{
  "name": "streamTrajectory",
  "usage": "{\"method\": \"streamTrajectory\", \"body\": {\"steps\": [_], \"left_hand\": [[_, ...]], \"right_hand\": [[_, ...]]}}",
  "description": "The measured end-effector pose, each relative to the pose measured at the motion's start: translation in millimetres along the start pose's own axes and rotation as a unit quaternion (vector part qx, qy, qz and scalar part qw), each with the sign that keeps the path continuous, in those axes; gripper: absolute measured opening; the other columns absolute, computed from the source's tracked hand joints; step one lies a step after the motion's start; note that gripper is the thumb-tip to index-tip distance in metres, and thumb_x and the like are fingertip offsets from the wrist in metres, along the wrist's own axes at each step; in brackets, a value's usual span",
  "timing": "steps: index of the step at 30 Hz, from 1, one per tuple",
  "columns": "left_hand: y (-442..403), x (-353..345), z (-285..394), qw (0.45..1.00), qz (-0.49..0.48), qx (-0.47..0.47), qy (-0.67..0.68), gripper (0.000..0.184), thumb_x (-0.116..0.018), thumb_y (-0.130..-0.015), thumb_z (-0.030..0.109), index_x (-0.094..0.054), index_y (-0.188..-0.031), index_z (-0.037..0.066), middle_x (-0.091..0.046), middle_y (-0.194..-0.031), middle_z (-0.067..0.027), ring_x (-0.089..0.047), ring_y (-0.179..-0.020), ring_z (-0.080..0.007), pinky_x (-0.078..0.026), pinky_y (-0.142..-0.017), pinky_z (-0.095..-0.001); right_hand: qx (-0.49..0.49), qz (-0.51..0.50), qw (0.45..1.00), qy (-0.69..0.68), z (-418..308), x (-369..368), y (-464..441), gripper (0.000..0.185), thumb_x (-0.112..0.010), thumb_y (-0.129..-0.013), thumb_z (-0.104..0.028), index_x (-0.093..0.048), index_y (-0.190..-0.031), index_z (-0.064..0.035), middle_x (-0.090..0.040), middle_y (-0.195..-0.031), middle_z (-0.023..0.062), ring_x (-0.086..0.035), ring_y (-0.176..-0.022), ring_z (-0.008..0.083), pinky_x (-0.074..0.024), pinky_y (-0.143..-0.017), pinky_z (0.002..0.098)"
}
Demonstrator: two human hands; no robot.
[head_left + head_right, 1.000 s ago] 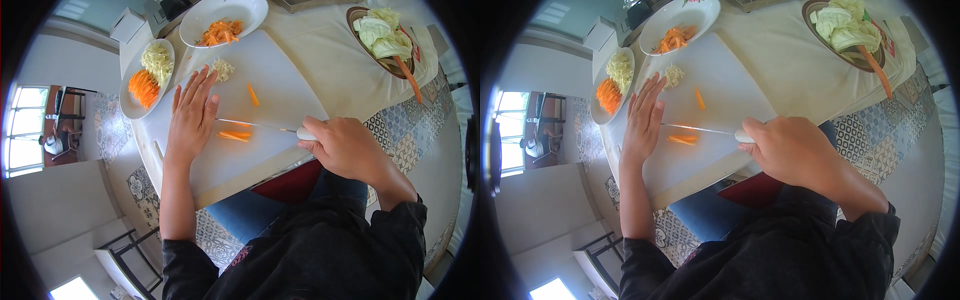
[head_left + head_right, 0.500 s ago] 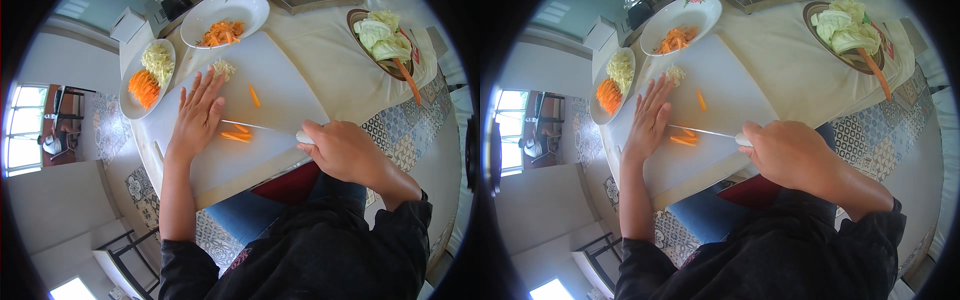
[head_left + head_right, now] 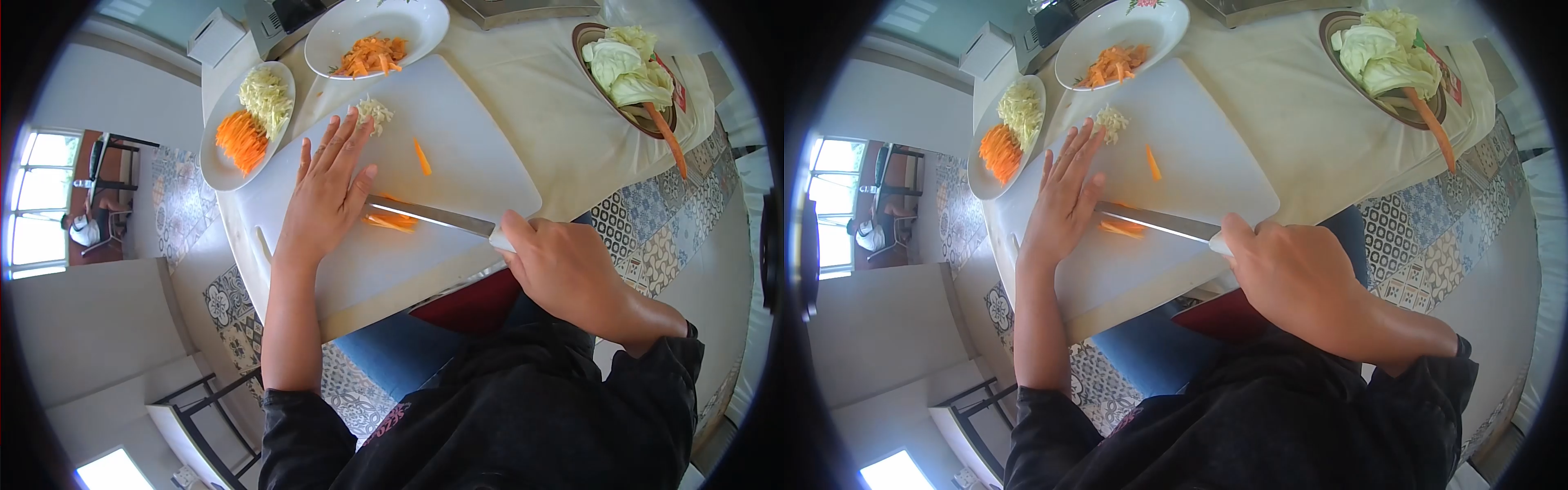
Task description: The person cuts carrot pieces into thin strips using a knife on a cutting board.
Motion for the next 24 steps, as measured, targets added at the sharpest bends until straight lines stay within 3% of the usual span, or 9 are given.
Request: {"method": "streamTrajectory", "body": {"steps": [1,4,7,13,16,24], "left_hand": [[-1,6,3,0.999,0.034,-0.014,-0.002,0.046,-0.053,-0.101,0.029,-0.050,-0.144,0.013,-0.045,-0.152,-0.0113,-0.038,-0.143,-0.0318,-0.025,-0.118,-0.0486],[0,38,7,0.987,0.132,-0.023,0.093,0.027,-0.068,-0.085,0.010,-0.069,-0.112,0.006,-0.068,-0.117,-0.0113,-0.060,-0.111,-0.0312,-0.042,-0.101,-0.0425],[5,50,17,0.981,0.134,-0.070,0.125,0.016,-0.073,-0.069,-0.003,-0.070,-0.083,0.004,-0.070,-0.086,-0.0059,-0.062,-0.082,-0.0265,-0.047,-0.082,-0.0369],[4,15,32,0.976,-0.007,-0.108,0.191,0.015,-0.074,-0.065,-0.004,-0.072,-0.078,0.005,-0.069,-0.080,-0.0053,-0.062,-0.078,-0.0249,-0.050,-0.077,-0.0360],[4,7,33,0.976,-0.036,-0.122,0.174,0.023,-0.077,-0.065,-0.007,-0.077,-0.084,0.006,-0.070,-0.083,-0.0046,-0.062,-0.083,-0.0221,-0.051,-0.076,-0.0330],[4,5,31,0.981,-0.031,-0.117,0.155,0.022,-0.077,-0.067,-0.005,-0.078,-0.085,0.007,-0.070,-0.082,-0.0034,-0.061,-0.081,-0.0211,-0.051,-0.074,-0.0322]], "right_hand": [[0.008,0.018,1.000,-0.006,0,4,1,0.016,-0.062,-0.091,-0.016,-0.053,-0.090,-0.0028,-0.060,-0.060,0.0139,-0.063,-0.053,0.0341,-0.0482,-0.047,0.0434],[0.002,0.018,0.999,-0.036,5,9,2,0.018,-0.062,-0.091,-0.017,-0.053,-0.091,-0.0021,-0.061,-0.061,0.0153,-0.064,-0.057,0.0361,-0.0497,-0.051,0.0456],[-0.028,-0.006,0.997,-0.067,12,11,4,0.019,-0.062,-0.091,-0.017,-0.052,-0.092,-0.0014,-0.062,-0.065,0.0179,-0.065,-0.064,0.0397,-0.0506,-0.057,0.0488],[-0.078,-0.004,0.987,-0.141,25,12,9,0.021,-0.061,-0.093,-0.018,-0.050,-0.092,-0.0003,-0.063,-0.072,0.0219,-0.062,-0.071,0.0446,-0.0479,-0.062,0.0527],[-0.082,0.002,0.985,-0.154,27,13,12,0.022,-0.061,-0.093,-0.018,-0.050,-0.090,0.0001,-0.062,-0.072,0.0224,-0.062,-0.071,0.0448,-0.0471,-0.062,0.0530],[-0.089,-0.001,0.984,-0.156,31,13,14,0.022,-0.061,-0.093,-0.019,-0.050,-0.090,-0.0001,-0.063,-0.072,0.0222,-0.062,-0.071,0.0443,-0.0467,-0.062,0.0529]]}}
Point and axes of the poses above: each hand's wrist, its own y-axis away from the middle knuckle, its own x-axis out of the back of the hand, z = x × y, the point moved 9 cm from there along -y, towards the middle knuckle
